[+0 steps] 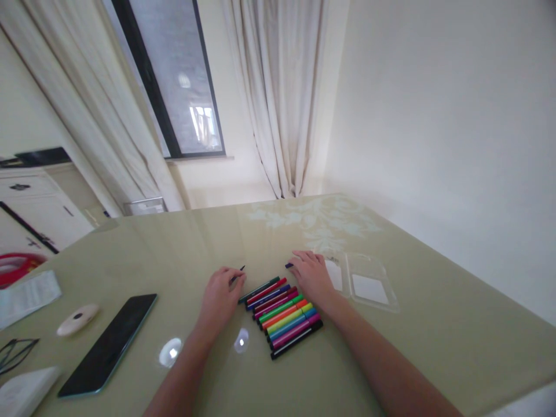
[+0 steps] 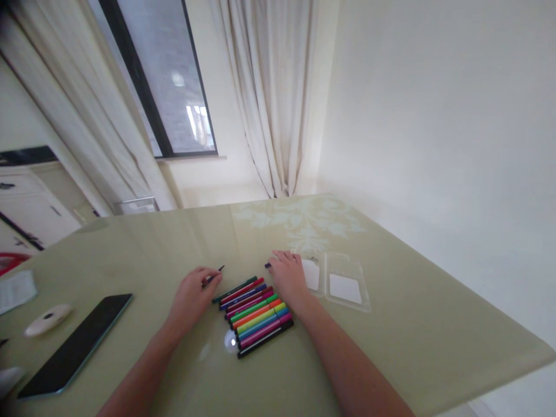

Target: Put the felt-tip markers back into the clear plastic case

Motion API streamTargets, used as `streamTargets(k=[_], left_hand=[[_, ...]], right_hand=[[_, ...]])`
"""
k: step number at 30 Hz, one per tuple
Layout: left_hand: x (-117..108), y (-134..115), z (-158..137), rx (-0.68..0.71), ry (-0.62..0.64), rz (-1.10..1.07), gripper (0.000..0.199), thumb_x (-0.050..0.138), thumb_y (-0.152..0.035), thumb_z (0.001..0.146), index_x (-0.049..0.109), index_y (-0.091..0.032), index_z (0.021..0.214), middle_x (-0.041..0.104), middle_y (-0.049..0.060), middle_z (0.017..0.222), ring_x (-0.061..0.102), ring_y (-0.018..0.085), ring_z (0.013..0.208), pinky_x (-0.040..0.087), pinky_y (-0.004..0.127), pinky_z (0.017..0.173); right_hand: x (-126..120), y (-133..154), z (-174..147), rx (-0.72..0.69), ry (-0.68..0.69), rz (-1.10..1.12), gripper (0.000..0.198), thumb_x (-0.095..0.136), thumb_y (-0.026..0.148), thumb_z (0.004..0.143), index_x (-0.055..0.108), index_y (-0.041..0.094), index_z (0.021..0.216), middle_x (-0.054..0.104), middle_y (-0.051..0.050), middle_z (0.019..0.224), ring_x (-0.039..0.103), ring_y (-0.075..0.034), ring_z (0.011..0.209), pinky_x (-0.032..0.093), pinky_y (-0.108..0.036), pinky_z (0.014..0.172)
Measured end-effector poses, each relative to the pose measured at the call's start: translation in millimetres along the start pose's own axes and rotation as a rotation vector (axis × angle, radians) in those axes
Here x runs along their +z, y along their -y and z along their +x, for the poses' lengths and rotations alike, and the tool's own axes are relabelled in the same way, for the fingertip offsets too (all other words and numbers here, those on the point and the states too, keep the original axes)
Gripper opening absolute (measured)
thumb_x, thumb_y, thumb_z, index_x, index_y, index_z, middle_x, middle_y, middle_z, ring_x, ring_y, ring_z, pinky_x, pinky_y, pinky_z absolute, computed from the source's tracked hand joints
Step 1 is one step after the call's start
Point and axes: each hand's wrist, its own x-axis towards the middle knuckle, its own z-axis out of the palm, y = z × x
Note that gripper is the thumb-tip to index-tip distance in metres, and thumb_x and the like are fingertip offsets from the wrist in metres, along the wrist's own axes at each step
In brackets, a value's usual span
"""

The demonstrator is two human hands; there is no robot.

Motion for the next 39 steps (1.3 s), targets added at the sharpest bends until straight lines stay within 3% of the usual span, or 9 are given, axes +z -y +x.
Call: streamTargets(k=[2,5,10,13,26,33,39], left_hand=[[-3.4,10.8,0.0,-0.06,-0.079,0.134,0.035,0.053,-0.041,0.094,0.075,-0.017,0.106,0.07,0.014,0.11,0.063,0.031,0.103,0.049,0.045,0.095],[-5.9,18.0,-1.0,-0.079,-0.064,0.233,0.029,0.056,-0.039,0.091,0.075,-0.019,0.101,0.07,0.013,0.11,0.062,0.033,0.106,0.047,0.047,0.097],[-4.3,-4.1,-0.3,-0.007,0.124,-0.149,0.026,0.052,-0.039,0.094,0.072,-0.023,0.099,0.077,0.007,0.099,0.07,0.026,0.094,0.053,0.038,0.086],[-3.8,-19.8,-0.9,0.031,0.162,-0.295,0.024,0.054,-0.04,0.093,0.071,-0.024,0.097,0.079,0.005,0.098,0.072,0.025,0.092,0.054,0.036,0.085],[-0.9,-33.3,-6.3,0.046,0.191,-0.354,0.025,0.055,-0.039,0.093,0.074,-0.023,0.096,0.079,0.004,0.097,0.071,0.023,0.09,0.054,0.034,0.083],[-0.3,-37.1,-9.8,0.045,0.129,-0.355,0.027,0.057,-0.041,0.093,0.078,-0.025,0.097,0.08,0.002,0.097,0.072,0.022,0.089,0.054,0.033,0.082],[-0.8,-36.9,-11.2,0.046,0.116,-0.292,0.026,0.059,-0.039,0.091,0.081,-0.027,0.097,0.081,0.003,0.097,0.073,0.024,0.089,0.054,0.036,0.084]], right_hand=[[-1.2,2.9,0.3,-0.009,0.017,-0.012,0.011,0.063,0.016,0.094,0.072,0.021,0.098,0.071,-0.01,0.125,0.057,-0.029,0.119,0.034,-0.046,0.101],[-6.1,8.4,1.9,0.016,0.029,0.018,0.008,0.062,0.016,0.096,0.069,0.02,0.095,0.075,-0.01,0.107,0.061,-0.028,0.108,0.034,-0.044,0.097],[-17.1,22.2,2.1,0.012,0.026,0.285,0.011,0.056,0.019,0.101,0.066,0.022,0.102,0.076,-0.005,0.102,0.065,-0.022,0.098,0.037,-0.038,0.091],[-23.4,29.6,0.8,-0.035,-0.009,0.37,0.011,0.056,0.019,0.1,0.067,0.023,0.101,0.075,-0.004,0.103,0.065,-0.022,0.101,0.038,-0.037,0.091],[-28.5,38.0,-2.0,-0.062,0.01,0.518,0.014,0.06,0.018,0.097,0.073,0.023,0.096,0.076,-0.003,0.097,0.068,-0.021,0.097,0.045,-0.037,0.095],[-32.6,33.4,-1.5,0.069,0.022,0.71,0.012,0.066,0.02,0.09,0.077,0.023,0.091,0.078,-0.002,0.089,0.07,-0.02,0.086,0.051,-0.033,0.086],[-31.4,34.2,-2.8,0.105,0.07,0.745,0.011,0.069,0.018,0.086,0.079,0.022,0.087,0.079,-0.002,0.087,0.072,-0.021,0.086,0.052,-0.034,0.088]])
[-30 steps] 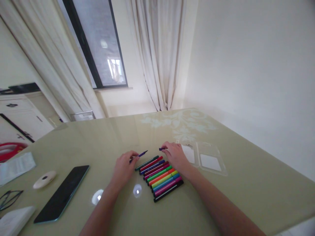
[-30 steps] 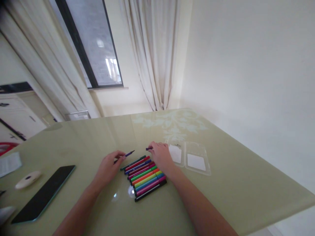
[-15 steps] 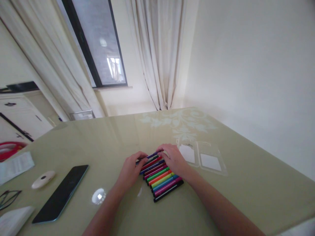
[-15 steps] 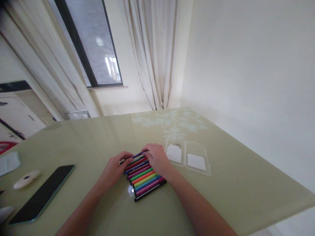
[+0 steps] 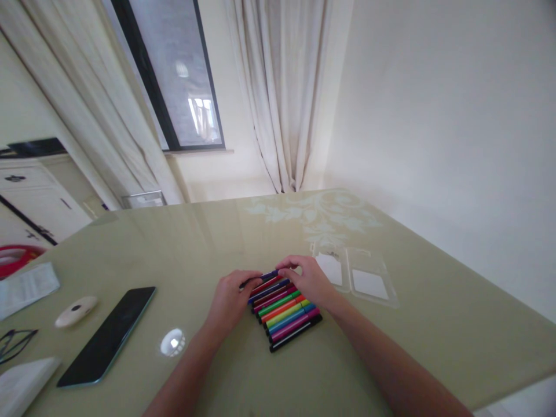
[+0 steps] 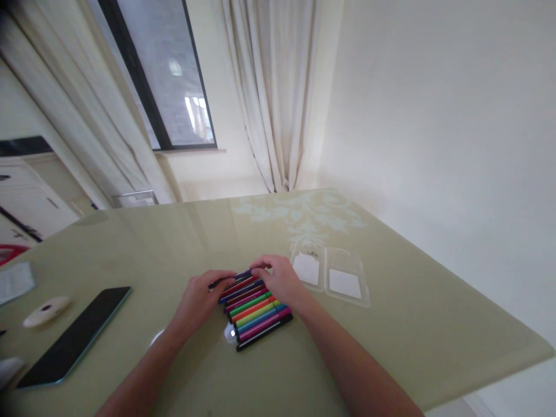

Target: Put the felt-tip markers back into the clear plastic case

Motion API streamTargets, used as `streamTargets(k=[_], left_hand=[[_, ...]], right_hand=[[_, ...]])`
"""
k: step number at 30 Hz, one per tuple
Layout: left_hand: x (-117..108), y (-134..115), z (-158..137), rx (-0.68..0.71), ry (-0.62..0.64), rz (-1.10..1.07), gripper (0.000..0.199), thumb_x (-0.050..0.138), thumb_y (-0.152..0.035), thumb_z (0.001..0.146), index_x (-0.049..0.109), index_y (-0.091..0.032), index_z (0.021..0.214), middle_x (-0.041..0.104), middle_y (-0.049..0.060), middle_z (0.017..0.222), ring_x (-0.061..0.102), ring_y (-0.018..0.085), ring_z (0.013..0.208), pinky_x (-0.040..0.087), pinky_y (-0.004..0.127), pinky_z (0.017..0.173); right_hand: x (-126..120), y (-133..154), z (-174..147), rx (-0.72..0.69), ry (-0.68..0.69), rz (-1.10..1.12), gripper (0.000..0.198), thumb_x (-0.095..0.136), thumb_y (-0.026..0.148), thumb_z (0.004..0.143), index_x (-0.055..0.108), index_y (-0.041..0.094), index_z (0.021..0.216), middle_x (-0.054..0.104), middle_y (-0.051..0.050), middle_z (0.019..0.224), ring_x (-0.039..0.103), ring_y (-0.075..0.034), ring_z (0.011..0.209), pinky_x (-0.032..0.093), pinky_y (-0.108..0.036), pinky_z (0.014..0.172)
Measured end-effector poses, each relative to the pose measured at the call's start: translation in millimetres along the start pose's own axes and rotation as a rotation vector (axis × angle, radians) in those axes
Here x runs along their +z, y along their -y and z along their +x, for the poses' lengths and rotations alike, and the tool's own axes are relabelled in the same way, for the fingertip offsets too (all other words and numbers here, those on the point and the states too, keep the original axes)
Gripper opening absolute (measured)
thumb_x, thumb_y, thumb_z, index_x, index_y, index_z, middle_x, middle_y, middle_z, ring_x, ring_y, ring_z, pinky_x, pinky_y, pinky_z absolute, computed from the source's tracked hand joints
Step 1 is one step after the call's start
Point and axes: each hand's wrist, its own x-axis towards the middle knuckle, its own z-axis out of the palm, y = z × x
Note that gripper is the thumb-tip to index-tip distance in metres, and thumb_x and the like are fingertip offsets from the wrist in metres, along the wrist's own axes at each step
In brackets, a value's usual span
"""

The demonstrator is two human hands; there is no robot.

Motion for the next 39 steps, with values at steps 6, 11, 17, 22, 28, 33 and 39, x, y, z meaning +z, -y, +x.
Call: streamTargets(k=[6,11,17,22,28,33,39], left_hand=[[2.2,3.7,3.2,0.052,-0.048,0.02,0.027,0.057,-0.039,0.095,0.079,-0.024,0.102,0.079,0.004,0.103,0.071,0.023,0.095,0.053,0.034,0.088],[6.5,22.2,6.1,0.045,-0.06,0.164,0.03,0.05,-0.035,0.099,0.076,-0.021,0.102,0.077,0.007,0.104,0.068,0.025,0.099,0.051,0.038,0.093],[14.3,20.8,1.5,0.104,0.014,0.34,0.041,0.039,-0.038,0.105,0.076,-0.021,0.103,0.073,0.008,0.108,0.065,0.025,0.102,0.049,0.042,0.095],[38.3,-18.8,-17.8,0.094,-0.042,0.48,0.051,0.039,-0.051,0.104,0.065,-0.018,0.133,0.065,0.012,0.139,0.058,0.029,0.128,0.041,0.048,0.111],[98.0,-62.0,-47.6,0.185,-0.021,0.598,0.094,0.039,-0.081,0.09,0.05,-0.009,0.15,0.04,0.021,0.161,0.033,0.038,0.151,0.027,0.054,0.123],[111.8,-62.8,-44.7,0.129,0.024,0.644,0.1,0.032,-0.082,0.09,0.042,-0.006,0.155,0.037,0.021,0.162,0.025,0.037,0.154,0.022,0.053,0.125],[105.5,-59.3,-33.0,0.13,0.044,0.701,0.103,0.032,-0.083,0.089,0.04,-0.005,0.155,0.03,0.022,0.165,0.023,0.037,0.155,0.019,0.052,0.126]], right_hand=[[4.5,-3.7,2.1,-0.055,-0.041,-0.03,0.016,0.063,0.021,0.092,0.078,0.023,0.096,0.079,-0.003,0.096,0.071,-0.021,0.095,0.052,-0.036,0.093],[-1.9,-26.5,10.5,-0.058,-0.211,-0.095,0.024,0.058,0.028,0.096,0.074,0.021,0.113,0.076,-0.008,0.116,0.068,-0.023,0.109,0.048,-0.04,0.102],[-26.4,-52.6,24.0,0.013,-0.415,-0.163,0.027,0.056,0.029,0.091,0.074,0.019,0.109,0.075,-0.009,0.108,0.068,-0.023,0.098,0.05,-0.04,0.095],[-48.3,-56.4,26.4,0.136,-0.48,-0.333,0.032,0.05,0.025,0.092,0.071,0.018,0.116,0.072,-0.011,0.117,0.065,-0.025,0.105,0.046,-0.04,0.099],[-66.9,-58.5,22.5,0.433,-0.507,-0.529,0.041,0.05,0.03,0.096,0.062,0.018,0.133,0.064,-0.016,0.13,0.058,-0.033,0.122,0.043,-0.045,0.101],[-66.4,-60.2,19.0,0.562,-0.473,-0.595,0.049,0.053,0.034,0.095,0.057,0.017,0.14,0.06,-0.02,0.137,0.054,-0.037,0.127,0.04,-0.051,0.103],[-59.3,-65.9,20.5,0.584,-0.394,-0.59,0.052,0.052,0.035,0.094,0.055,0.016,0.142,0.06,-0.021,0.137,0.054,-0.037,0.128,0.04,-0.051,0.104]])
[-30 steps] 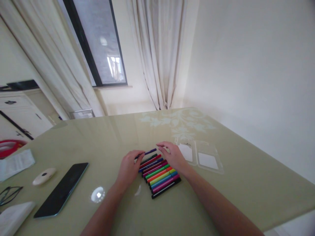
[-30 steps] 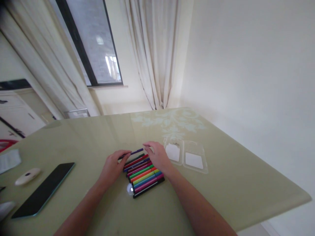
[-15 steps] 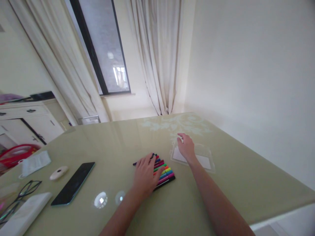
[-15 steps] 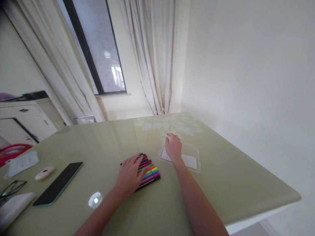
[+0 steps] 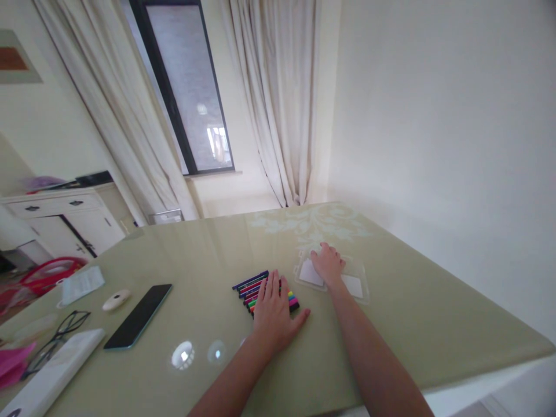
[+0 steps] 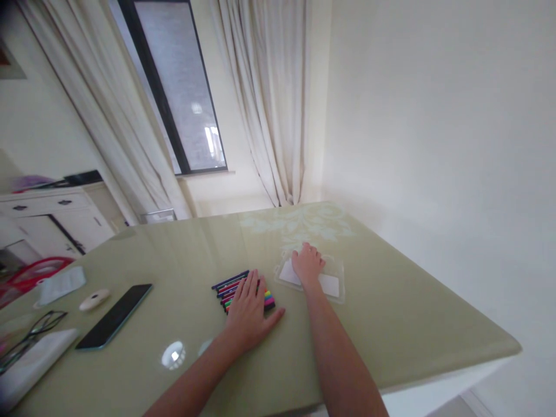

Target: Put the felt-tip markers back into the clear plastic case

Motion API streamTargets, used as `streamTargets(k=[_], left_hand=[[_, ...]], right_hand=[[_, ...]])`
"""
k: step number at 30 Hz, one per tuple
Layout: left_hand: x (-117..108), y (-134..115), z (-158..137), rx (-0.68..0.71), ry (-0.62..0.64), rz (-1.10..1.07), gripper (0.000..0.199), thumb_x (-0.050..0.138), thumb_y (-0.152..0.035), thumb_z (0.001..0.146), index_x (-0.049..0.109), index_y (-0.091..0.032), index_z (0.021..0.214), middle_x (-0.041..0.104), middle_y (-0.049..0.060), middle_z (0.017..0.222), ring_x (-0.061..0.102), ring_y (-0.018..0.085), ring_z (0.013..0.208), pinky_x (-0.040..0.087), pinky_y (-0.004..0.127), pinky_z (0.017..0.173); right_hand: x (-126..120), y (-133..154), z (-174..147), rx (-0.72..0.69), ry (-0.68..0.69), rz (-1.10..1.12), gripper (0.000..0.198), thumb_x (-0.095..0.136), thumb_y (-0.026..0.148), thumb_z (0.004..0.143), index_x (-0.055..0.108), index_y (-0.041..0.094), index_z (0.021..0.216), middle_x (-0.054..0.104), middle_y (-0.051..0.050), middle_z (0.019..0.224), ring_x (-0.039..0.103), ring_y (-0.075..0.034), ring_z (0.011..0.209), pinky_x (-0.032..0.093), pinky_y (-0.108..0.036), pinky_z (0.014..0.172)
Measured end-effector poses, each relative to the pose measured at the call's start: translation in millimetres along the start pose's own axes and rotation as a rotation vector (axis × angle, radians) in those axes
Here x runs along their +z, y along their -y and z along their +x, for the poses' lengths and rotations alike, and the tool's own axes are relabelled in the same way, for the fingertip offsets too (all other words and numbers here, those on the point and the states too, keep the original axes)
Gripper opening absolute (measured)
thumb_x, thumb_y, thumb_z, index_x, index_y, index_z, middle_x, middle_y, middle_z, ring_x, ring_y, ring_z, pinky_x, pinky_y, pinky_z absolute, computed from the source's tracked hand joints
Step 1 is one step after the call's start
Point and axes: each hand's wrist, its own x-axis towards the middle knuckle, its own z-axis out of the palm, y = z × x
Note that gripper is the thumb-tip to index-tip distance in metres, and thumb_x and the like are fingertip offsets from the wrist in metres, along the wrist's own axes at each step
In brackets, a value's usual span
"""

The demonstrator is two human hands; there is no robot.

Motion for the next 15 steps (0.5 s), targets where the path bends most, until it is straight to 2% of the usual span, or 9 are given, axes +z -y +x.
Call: streamTargets(k=[3,6,11,15], left_hand=[[1.0,6.5,8.7,-0.071,0.004,0.053,0.11,0.034,-0.089,0.083,0.04,-0.006,0.156,0.031,0.023,0.164,0.022,0.043,0.154,0.014,0.058,0.125],[0.9,17.0,17.6,-0.158,0.055,0.08,0.113,0.032,-0.091,0.082,0.038,-0.007,0.157,0.03,0.025,0.164,0.025,0.046,0.152,0.015,0.063,0.122],[-2.4,42.5,26.0,-0.171,0.137,0.095,0.111,0.026,-0.091,0.083,0.034,-0.011,0.159,0.023,0.023,0.167,0.021,0.044,0.154,0.015,0.063,0.122],[-2.0,68.7,30.8,-0.191,0.174,0.122,0.109,0.027,-0.09,0.084,0.034,-0.011,0.159,0.023,0.022,0.167,0.019,0.044,0.154,0.014,0.062,0.123]], right_hand=[[5.1,-1.2,1.4,-0.033,0.02,0.018,0.051,0.051,0.035,0.095,0.054,0.015,0.142,0.06,-0.021,0.138,0.055,-0.036,0.128,0.042,-0.048,0.102],[10.7,-2.2,2.7,-0.095,0.045,0.04,0.049,0.05,0.033,0.096,0.055,0.015,0.141,0.06,-0.02,0.138,0.055,-0.035,0.128,0.043,-0.045,0.102],[19.9,2.0,1.0,-0.23,0.084,0.065,0.044,0.05,0.025,0.095,0.059,0.014,0.137,0.063,-0.015,0.136,0.058,-0.028,0.125,0.042,-0.036,0.103],[21.3,6.8,-2.5,-0.32,0.082,0.075,0.047,0.051,0.013,0.089,0.06,0.015,0.135,0.064,-0.012,0.135,0.057,-0.024,0.124,0.039,-0.03,0.105]])
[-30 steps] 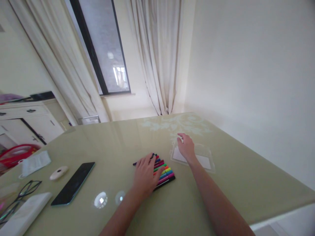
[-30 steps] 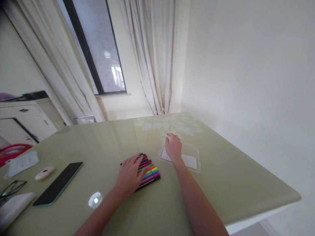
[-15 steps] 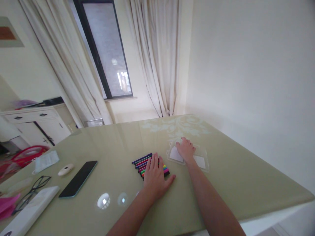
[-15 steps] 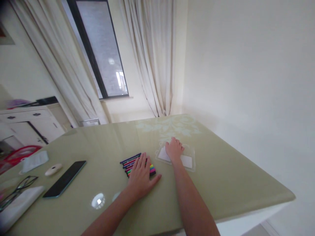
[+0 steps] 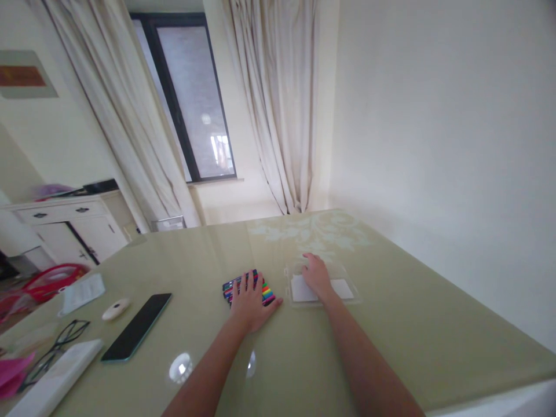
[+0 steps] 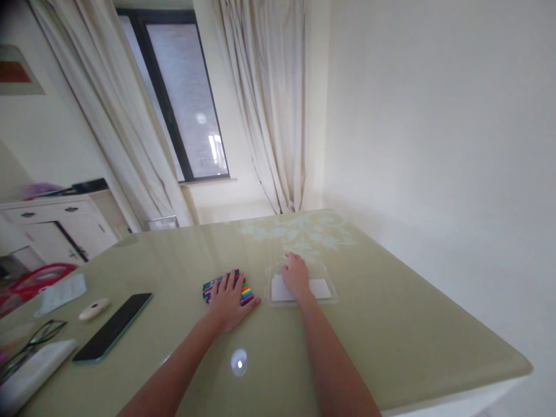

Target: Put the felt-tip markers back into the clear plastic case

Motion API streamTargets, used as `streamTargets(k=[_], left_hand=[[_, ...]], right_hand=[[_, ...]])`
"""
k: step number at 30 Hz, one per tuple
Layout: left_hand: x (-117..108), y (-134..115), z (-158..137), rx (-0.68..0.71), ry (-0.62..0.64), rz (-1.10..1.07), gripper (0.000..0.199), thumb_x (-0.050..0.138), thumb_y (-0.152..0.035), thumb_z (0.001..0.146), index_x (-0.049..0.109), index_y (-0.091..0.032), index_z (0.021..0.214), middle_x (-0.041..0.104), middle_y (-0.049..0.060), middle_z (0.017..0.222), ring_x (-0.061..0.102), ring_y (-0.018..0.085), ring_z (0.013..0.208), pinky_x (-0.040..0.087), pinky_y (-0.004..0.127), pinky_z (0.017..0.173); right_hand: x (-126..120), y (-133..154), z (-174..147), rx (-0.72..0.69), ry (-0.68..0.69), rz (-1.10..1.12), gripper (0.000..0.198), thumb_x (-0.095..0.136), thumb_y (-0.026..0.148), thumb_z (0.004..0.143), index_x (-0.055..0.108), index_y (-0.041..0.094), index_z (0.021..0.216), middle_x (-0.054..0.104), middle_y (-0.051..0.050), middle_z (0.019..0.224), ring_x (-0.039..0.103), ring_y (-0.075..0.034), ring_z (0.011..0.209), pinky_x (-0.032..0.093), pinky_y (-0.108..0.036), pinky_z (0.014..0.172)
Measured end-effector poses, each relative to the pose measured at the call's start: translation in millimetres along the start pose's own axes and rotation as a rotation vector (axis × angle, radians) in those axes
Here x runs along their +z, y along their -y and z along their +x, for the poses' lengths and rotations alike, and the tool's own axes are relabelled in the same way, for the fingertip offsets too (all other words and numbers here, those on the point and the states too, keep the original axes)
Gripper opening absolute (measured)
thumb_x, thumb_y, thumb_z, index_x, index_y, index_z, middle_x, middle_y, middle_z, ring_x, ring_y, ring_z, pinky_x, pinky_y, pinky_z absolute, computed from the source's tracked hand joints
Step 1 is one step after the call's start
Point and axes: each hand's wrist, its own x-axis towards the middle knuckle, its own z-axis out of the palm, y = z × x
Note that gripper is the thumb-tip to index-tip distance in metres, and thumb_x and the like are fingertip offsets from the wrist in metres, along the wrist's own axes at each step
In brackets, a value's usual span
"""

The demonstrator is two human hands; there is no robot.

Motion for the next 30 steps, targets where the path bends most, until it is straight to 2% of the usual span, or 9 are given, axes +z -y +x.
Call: streamTargets(k=[5,9,14,20,23,26,30], left_hand=[[5.0,30.0,14.6,-0.013,-0.008,0.019,0.106,0.029,-0.087,0.086,0.033,-0.012,0.16,0.023,0.022,0.167,0.02,0.042,0.154,0.016,0.062,0.122],[5.5,45.9,24.0,0.018,-0.049,0.008,0.099,0.035,-0.083,0.088,0.04,-0.011,0.156,0.028,0.024,0.165,0.024,0.044,0.153,0.018,0.064,0.12],[6.0,52.2,28.7,0.036,-0.085,-0.018,0.096,0.04,-0.079,0.088,0.042,-0.01,0.155,0.03,0.025,0.164,0.026,0.044,0.152,0.019,0.063,0.12],[7.4,48.5,24.1,0.059,-0.131,-0.051,0.092,0.044,-0.077,0.089,0.043,-0.01,0.153,0.029,0.024,0.165,0.024,0.043,0.153,0.02,0.062,0.121],[1.7,46.7,20.4,0.131,-0.207,-0.098,0.079,0.051,-0.068,0.091,0.049,-0.014,0.149,0.033,0.018,0.165,0.023,0.039,0.154,0.02,0.059,0.123],[-7.4,48.7,15.9,0.213,-0.273,-0.169,0.052,0.062,-0.052,0.09,0.063,-0.021,0.131,0.047,0.013,0.156,0.035,0.034,0.148,0.019,0.054,0.125],[-15.4,54.3,8.5,0.284,-0.211,-0.298,0.019,0.07,-0.04,0.086,0.072,-0.026,0.099,0.064,0.006,0.132,0.052,0.03,0.13,0.031,0.052,0.12]], right_hand=[[-2.9,1.4,-4.5,0.006,-0.092,-0.096,0.041,0.055,0.014,0.087,0.065,0.015,0.127,0.067,-0.014,0.125,0.056,-0.029,0.119,0.04,-0.034,0.103],[-0.2,0.8,-7.0,-0.005,-0.037,-0.087,0.038,0.054,0.013,0.087,0.068,0.017,0.122,0.068,-0.013,0.123,0.057,-0.029,0.117,0.042,-0.035,0.101],[6.1,1.9,-5.3,-0.069,0.037,-0.022,0.031,0.054,0.009,0.086,0.075,0.017,0.107,0.071,-0.011,0.118,0.061,-0.024,0.115,0.042,-0.032,0.104],[9.7,6.9,-6.0,-0.115,0.061,-0.029,0.033,0.053,0.008,0.088,0.076,0.015,0.11,0.069,-0.013,0.129,0.061,-0.024,0.123,0.04,-0.033,0.11],[11.4,9.2,-7.5,-0.141,0.075,-0.031,0.034,0.053,0.008,0.088,0.075,0.015,0.113,0.068,-0.013,0.131,0.06,-0.023,0.125,0.038,-0.033,0.112],[12.8,10.4,-8.9,-0.165,0.087,-0.027,0.035,0.053,0.009,0.089,0.074,0.014,0.117,0.067,-0.014,0.133,0.058,-0.022,0.127,0.037,-0.033,0.114],[12.2,12.0,-10.7,-0.184,0.108,-0.014,0.036,0.053,0.011,0.09,0.073,0.016,0.119,0.066,-0.013,0.135,0.058,-0.023,0.128,0.037,-0.035,0.115]])
